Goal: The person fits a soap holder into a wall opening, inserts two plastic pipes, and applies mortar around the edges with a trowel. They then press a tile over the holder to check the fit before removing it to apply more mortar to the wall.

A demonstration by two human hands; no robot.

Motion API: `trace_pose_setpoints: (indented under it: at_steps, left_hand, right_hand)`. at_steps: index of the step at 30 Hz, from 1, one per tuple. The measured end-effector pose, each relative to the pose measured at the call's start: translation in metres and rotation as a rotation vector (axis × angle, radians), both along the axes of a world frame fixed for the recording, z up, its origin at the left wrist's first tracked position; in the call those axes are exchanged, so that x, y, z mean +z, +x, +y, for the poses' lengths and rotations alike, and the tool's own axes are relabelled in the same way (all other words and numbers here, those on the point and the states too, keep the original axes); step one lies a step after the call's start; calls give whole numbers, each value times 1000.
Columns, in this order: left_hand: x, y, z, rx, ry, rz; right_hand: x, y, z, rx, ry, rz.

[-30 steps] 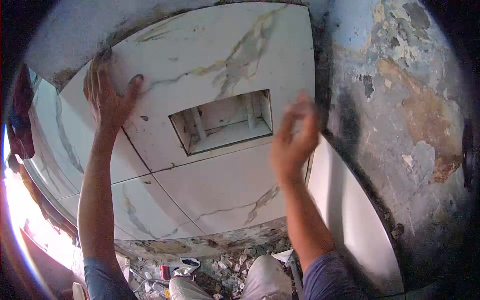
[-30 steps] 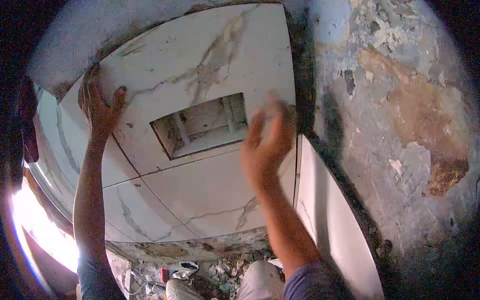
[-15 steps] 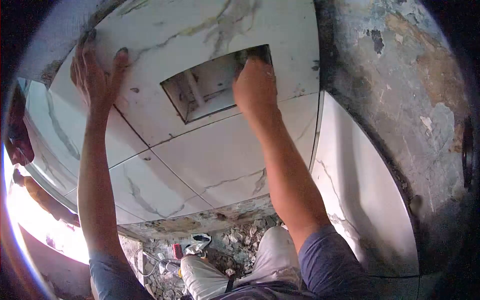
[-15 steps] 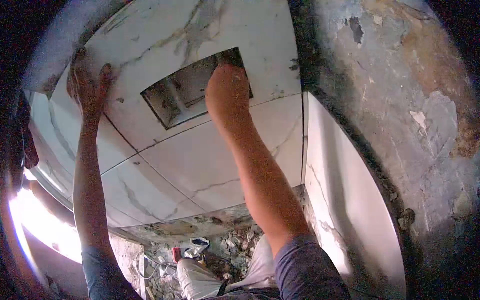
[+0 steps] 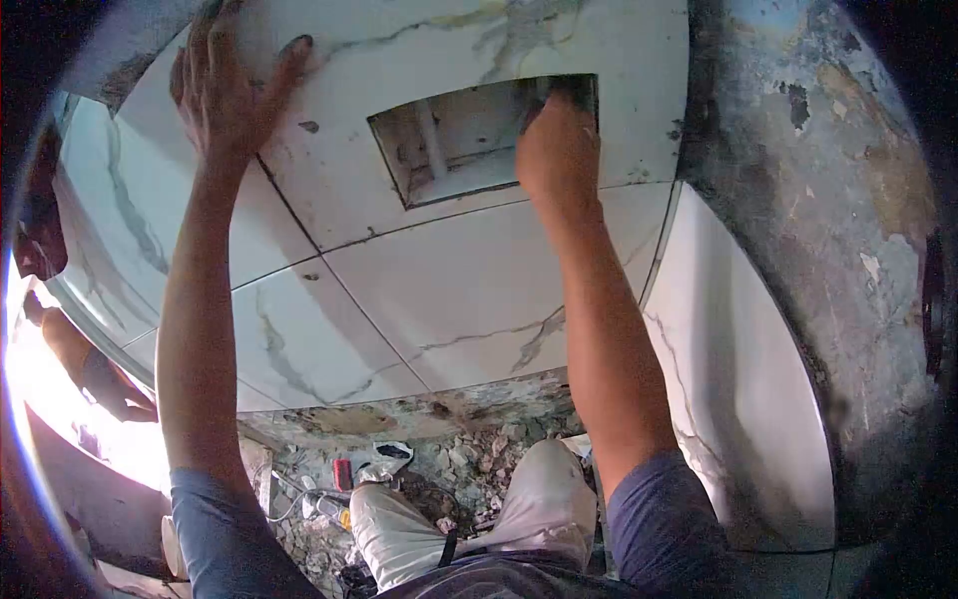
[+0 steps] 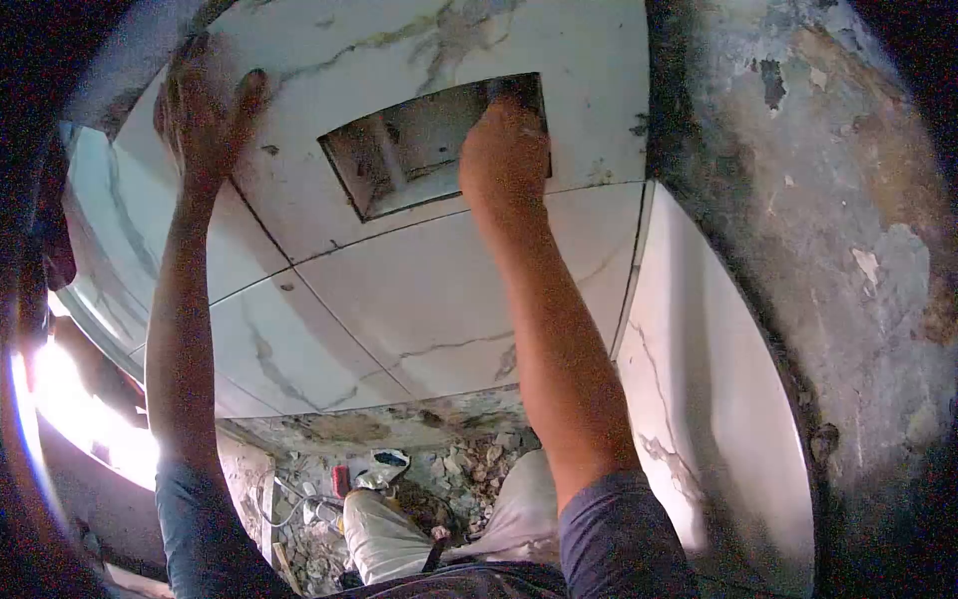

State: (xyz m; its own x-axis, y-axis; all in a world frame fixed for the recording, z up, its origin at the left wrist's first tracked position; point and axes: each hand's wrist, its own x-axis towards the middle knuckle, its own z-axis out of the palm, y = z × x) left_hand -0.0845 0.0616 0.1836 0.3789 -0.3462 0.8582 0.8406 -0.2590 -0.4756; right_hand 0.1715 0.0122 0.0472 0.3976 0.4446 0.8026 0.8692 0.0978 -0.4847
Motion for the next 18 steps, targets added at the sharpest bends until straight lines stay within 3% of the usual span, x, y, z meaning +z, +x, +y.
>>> trace_pose_setpoints:
  at_steps: [2,8,18]
  left_hand:
    - [-1,-1,0,50,8,-24]
    - [0,-1,3,22,37,4]
    - [1,-4,3,2,5,14]
  right_hand:
    - [6,-1,-5,67,-120,103]
    - [-2,-2,1,-19,-3,7]
    - [-3,-1,-1,-24,-50,12]
